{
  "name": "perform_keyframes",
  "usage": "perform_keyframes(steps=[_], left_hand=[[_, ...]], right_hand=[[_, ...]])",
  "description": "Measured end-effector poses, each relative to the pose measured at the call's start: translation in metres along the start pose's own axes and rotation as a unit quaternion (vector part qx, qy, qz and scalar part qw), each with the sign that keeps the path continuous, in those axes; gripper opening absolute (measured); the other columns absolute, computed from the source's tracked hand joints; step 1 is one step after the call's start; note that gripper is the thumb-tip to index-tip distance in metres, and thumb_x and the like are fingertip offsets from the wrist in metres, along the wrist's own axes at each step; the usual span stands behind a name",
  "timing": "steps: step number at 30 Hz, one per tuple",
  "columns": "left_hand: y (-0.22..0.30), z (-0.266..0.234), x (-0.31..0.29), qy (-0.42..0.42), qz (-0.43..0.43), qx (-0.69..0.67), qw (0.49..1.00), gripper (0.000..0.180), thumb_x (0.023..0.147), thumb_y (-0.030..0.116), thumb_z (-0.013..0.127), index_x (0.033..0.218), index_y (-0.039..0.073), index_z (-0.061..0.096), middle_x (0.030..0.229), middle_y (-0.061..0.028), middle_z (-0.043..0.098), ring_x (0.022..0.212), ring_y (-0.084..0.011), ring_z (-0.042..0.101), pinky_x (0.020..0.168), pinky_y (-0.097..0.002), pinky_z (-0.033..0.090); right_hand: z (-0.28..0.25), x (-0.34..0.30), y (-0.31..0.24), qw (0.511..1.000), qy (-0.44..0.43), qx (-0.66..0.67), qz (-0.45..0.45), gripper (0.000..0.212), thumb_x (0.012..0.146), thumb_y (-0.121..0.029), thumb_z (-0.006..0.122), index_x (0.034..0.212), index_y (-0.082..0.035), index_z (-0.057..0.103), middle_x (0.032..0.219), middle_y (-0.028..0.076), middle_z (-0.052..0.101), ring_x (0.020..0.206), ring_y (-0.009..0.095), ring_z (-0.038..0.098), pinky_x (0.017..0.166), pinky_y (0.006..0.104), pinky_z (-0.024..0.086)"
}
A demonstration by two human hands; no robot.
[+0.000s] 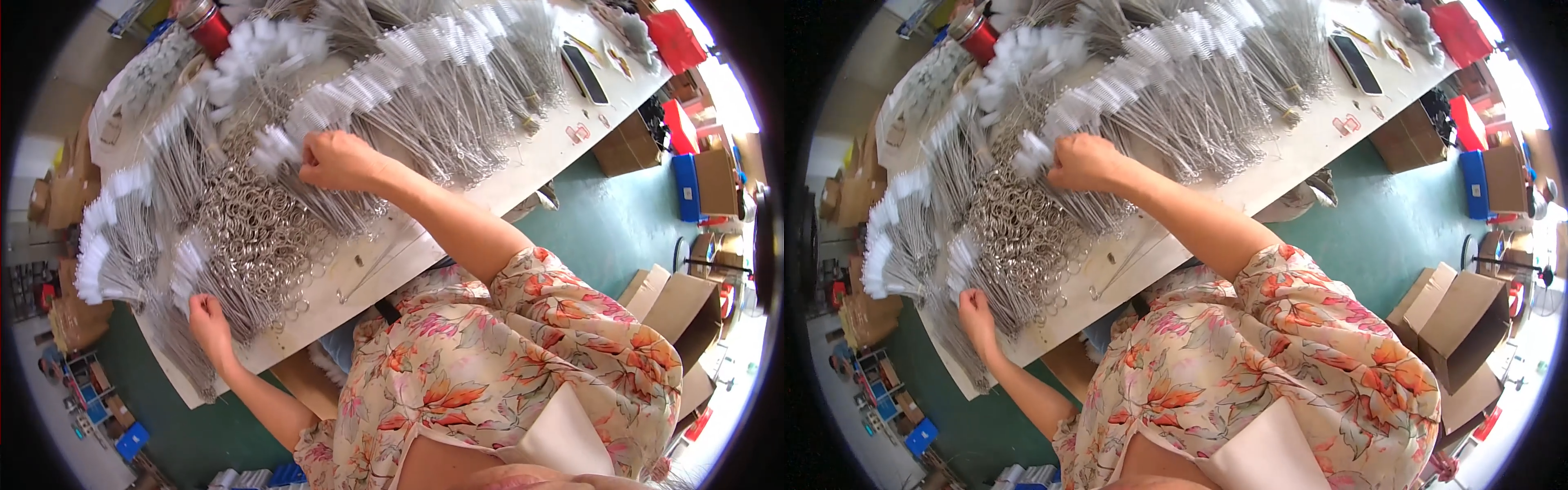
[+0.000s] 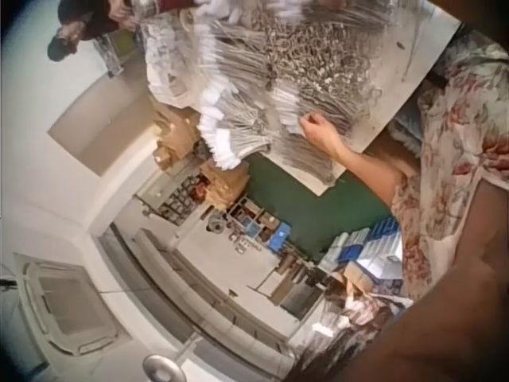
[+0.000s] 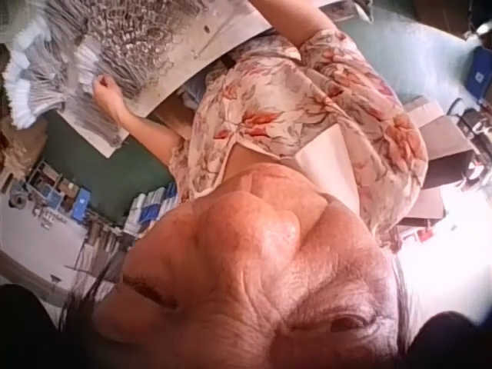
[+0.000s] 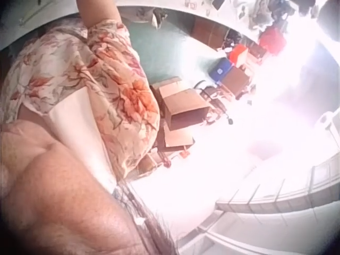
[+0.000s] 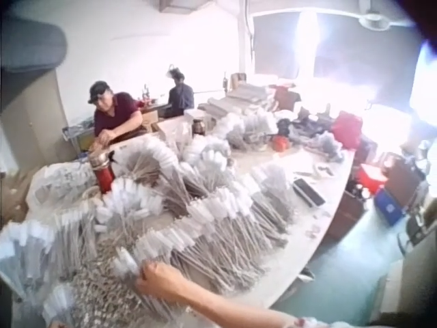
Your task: Attaching metal rings to the ends of small white cleaning brushes.
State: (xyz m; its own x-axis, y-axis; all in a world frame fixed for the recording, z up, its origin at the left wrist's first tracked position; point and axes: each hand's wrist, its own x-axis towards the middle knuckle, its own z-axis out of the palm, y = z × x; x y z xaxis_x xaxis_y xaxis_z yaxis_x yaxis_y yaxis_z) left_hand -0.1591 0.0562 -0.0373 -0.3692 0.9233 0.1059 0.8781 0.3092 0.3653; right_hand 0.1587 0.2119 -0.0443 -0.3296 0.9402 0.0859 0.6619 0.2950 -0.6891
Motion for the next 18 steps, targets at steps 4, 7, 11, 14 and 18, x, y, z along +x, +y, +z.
perform_keyframes(steps=[4, 7, 11, 14, 18], left_hand=[[0.009, -0.006, 0.002, 0.081, -0.023, 0.012, 0.996, 0.015, 0.084, 0.016, 0.051, 0.086, 0.001, 0.052, 0.075, -0.0141, 0.059, 0.068, -0.029, 0.056, 0.065, -0.0383, 0.043], [0.032, -0.013, 0.003, 0.13, -0.056, 0.047, 0.989, 0.014, 0.085, 0.015, 0.051, 0.089, 0.002, 0.051, 0.079, -0.0131, 0.061, 0.069, -0.0256, 0.058, 0.066, -0.0364, 0.045], [0.018, 0.01, 0.008, 0.134, -0.019, -0.099, 0.986, 0.016, 0.085, 0.01, 0.055, 0.097, 0.001, 0.054, 0.083, -0.0109, 0.063, 0.073, -0.0173, 0.059, 0.069, -0.0295, 0.046], [0.005, 0.017, 0.012, 0.116, -0.021, -0.196, 0.974, 0.023, 0.084, 0.008, 0.057, 0.105, 0.0, 0.055, 0.085, -0.0096, 0.063, 0.075, -0.0144, 0.058, 0.07, -0.027, 0.046], [0.032, -0.001, -0.001, 0.132, -0.053, -0.253, 0.957, 0.024, 0.088, 0.012, 0.053, 0.109, 0.0, 0.058, 0.082, -0.0027, 0.057, 0.068, -0.0081, 0.049, 0.061, -0.0206, 0.04]], right_hand=[[-0.008, 0.002, 0.003, 0.97, -0.11, 0.211, 0.051, 0.023, 0.072, -0.022, 0.056, 0.077, -0.001, 0.06, 0.066, 0.011, 0.063, 0.062, 0.02, 0.062, 0.06, 0.0321, 0.049], [-0.011, 0.001, 0.005, 0.963, -0.118, 0.235, 0.06, 0.024, 0.072, -0.023, 0.058, 0.072, 0.001, 0.061, 0.062, 0.009, 0.062, 0.058, 0.016, 0.062, 0.057, 0.0302, 0.049], [-0.011, -0.006, -0.002, 0.984, -0.122, 0.121, 0.038, 0.024, 0.072, -0.021, 0.058, 0.065, 0.002, 0.063, 0.056, 0.007, 0.061, 0.053, 0.015, 0.061, 0.055, 0.0266, 0.049], [-0.008, -0.01, 0.004, 0.858, -0.194, 0.459, 0.123, 0.022, 0.079, -0.018, 0.052, 0.077, 0.0, 0.064, 0.071, 0.01, 0.063, 0.064, 0.017, 0.063, 0.061, 0.0285, 0.052], [-0.05, -0.029, 0.007, 0.733, -0.178, 0.642, 0.14, 0.026, 0.091, -0.024, 0.047, 0.092, -0.003, 0.062, 0.081, 0.009, 0.061, 0.075, 0.018, 0.062, 0.064, 0.0325, 0.054]])
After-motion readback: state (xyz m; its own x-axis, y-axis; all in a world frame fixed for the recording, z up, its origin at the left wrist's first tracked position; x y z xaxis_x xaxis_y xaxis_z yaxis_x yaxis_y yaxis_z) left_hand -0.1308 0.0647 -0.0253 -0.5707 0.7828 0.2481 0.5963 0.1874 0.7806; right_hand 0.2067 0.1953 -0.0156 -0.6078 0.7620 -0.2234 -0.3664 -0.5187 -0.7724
